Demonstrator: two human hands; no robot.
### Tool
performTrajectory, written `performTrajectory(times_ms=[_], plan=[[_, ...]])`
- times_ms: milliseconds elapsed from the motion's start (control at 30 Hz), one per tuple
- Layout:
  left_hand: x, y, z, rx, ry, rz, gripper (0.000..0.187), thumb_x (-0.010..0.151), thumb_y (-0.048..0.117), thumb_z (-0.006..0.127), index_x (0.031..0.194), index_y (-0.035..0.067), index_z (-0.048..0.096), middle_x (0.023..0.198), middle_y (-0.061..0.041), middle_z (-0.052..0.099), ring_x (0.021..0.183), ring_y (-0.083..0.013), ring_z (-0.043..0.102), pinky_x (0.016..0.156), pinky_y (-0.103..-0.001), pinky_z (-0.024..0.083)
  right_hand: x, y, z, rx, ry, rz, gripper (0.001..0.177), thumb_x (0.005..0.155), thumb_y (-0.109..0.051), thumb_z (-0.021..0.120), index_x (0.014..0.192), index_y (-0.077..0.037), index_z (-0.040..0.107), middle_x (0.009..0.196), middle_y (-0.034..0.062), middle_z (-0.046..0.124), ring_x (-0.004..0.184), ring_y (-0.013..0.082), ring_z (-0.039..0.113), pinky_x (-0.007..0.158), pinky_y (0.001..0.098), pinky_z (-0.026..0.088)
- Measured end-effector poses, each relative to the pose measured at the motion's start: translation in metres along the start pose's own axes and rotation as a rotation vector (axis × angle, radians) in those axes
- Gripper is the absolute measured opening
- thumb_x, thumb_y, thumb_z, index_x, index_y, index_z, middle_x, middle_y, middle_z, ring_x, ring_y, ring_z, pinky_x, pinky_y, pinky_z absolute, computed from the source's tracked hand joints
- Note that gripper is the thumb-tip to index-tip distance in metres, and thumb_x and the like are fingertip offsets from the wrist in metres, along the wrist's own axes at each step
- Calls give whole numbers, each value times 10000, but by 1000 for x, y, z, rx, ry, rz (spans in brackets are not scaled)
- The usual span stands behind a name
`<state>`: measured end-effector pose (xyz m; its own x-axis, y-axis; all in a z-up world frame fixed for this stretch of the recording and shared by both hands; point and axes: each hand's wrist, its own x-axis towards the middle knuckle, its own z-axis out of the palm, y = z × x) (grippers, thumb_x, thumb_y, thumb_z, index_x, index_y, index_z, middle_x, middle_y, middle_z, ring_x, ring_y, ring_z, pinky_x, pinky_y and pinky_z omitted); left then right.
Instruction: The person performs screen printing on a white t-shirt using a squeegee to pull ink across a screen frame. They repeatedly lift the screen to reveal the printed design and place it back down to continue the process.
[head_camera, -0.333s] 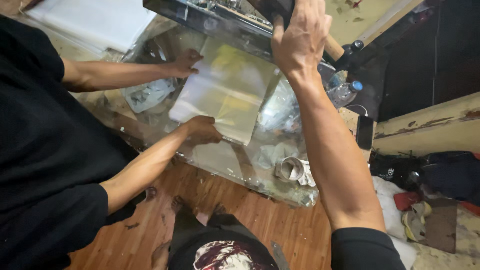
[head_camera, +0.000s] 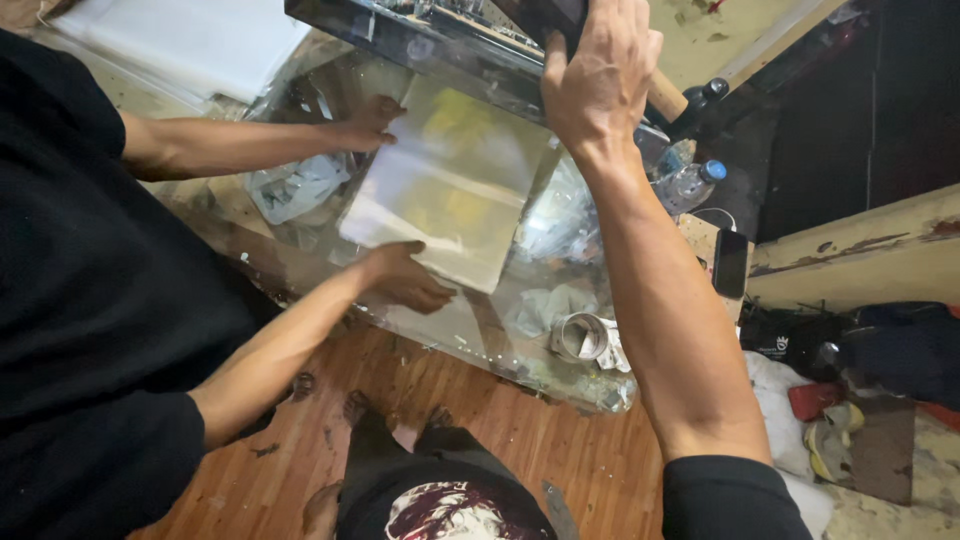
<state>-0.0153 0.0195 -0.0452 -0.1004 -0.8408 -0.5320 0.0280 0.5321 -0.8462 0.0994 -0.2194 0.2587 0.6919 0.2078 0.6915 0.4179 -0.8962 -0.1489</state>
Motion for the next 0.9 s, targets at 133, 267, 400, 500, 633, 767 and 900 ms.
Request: performTrajectory(times_ms=[133,267,400,500,633,767,900], plan=[[41,-52,-24,-197,-235,-335,706,951,359,698,1531,147,358,1571,-90,414,1448,-282,358,1201,-440,293,1,0,1,3,12,0,441,866,-204,806,1230,-63,601,1140,149,643,1037,366,585,801,456,440],[78,-90,-22,-639,-301,-312,628,834,192,892,1381,137,589,1428,-78,549,1340,-247,502,1158,-449,370,1,1,2,6,-5,15,460,865,-207,802,1254,-68,599,1171,140,646,1064,351,587,822,453,448],[123,-44,-11,-508,-590,-505,465,988,321,717,1332,72,527,1421,-150,492,1322,-307,426,976,-468,404,1,-1,-1,29,7,5,457,852,-185,798,1240,-68,589,1128,143,633,1033,362,577,809,457,441],[124,-45,-8,-648,-390,-436,355,857,129,840,1149,121,638,1244,-38,539,1165,-183,533,991,-365,425,1,0,0,0,-9,20,491,872,-185,807,1287,-71,571,1142,118,648,1024,317,579,811,435,453],[124,-47,-5,-941,-264,-507,227,848,82,838,990,168,683,1176,4,579,1130,-214,559,1035,-378,441,-1,3,3,11,7,-2,485,879,-189,828,1283,-68,587,1181,142,648,1052,353,595,805,449,447],[123,-47,-8,-796,-310,-513,299,833,17,790,1002,179,605,1138,-3,544,1077,-176,552,997,-376,431,0,4,5,20,33,-21,448,849,-182,825,1227,-66,614,1148,150,651,1042,380,598,783,463,448],[122,-44,-8,-1002,-257,-562,322,792,4,849,1013,179,694,1194,-6,572,1106,-240,565,930,-353,473,-1,3,4,57,62,-54,394,840,-137,799,1181,-72,612,1088,133,644,962,356,599,725,441,416]])
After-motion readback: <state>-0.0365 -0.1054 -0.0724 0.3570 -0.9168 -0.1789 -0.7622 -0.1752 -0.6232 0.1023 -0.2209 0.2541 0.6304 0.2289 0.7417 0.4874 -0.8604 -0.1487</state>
